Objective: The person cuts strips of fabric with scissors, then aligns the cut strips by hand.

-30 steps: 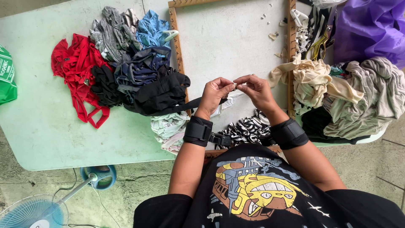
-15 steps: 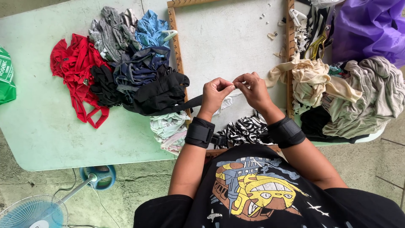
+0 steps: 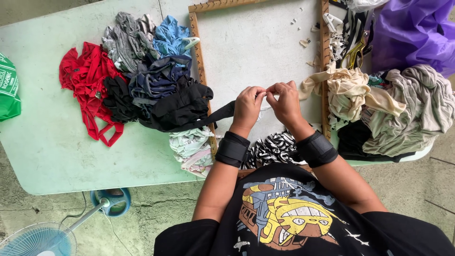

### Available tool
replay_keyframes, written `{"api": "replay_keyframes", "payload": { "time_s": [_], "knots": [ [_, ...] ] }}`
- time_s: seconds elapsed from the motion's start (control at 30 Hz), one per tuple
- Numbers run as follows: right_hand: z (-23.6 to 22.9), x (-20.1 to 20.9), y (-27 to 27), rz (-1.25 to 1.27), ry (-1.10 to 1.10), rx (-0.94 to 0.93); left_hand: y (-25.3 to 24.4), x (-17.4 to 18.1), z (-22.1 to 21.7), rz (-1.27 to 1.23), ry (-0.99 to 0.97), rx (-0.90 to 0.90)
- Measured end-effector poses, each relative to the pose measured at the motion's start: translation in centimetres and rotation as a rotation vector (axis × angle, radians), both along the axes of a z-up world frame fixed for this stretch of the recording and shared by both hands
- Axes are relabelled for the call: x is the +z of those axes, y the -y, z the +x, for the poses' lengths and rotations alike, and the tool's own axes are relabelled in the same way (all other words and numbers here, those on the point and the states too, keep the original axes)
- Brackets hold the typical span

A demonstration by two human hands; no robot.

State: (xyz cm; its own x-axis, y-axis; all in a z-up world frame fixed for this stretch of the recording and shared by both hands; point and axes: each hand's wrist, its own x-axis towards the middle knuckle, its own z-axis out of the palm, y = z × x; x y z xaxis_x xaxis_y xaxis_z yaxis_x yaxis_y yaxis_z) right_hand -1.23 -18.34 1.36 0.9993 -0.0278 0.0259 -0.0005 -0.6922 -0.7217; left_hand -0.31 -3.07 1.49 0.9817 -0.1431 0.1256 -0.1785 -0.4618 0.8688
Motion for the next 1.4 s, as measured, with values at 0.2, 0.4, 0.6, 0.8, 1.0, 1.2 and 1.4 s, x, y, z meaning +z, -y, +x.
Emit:
{"api": "replay_keyframes", "payload": {
  "time_s": [0.2, 0.4, 0.6, 0.8, 1.0, 1.2, 1.4],
  "knots": [
    [-0.2, 1.5, 0.0, -0.052, 0.201, 0.079, -0.3, -0.8, 1.2, -0.083, -0.278, 0.013],
    [-0.2, 2.8, 0.6, 0.008, 0.268, 0.156, -1.3, -4.3, 1.6, -0.498, -0.773, -0.077],
    [0.0, 3.1, 1.0, -0.035, 0.308, 0.258, -1.7, -5.8, 1.4, -0.823, -0.999, -0.072],
    [-0.2, 0.8, 1.4, 0.080, 0.187, 0.220, -1.6, -3.9, 1.2, -0.804, -0.997, -0.025],
    [-0.9, 0.2, 1.1, 0.268, 0.054, 0.230, -1.0, -8.2, 1.1, -0.492, -0.515, -0.025],
    [-1.3, -1.4, 1.1, 0.523, -0.163, 0.210, 0.4, -3.9, 0.8, -0.089, -0.292, 0.095],
    [-1.3, -3.1, 2.8, 0.775, -0.305, 0.208, -0.3, -2.0, 0.6, -0.117, -0.266, -0.005]
  ]
}}
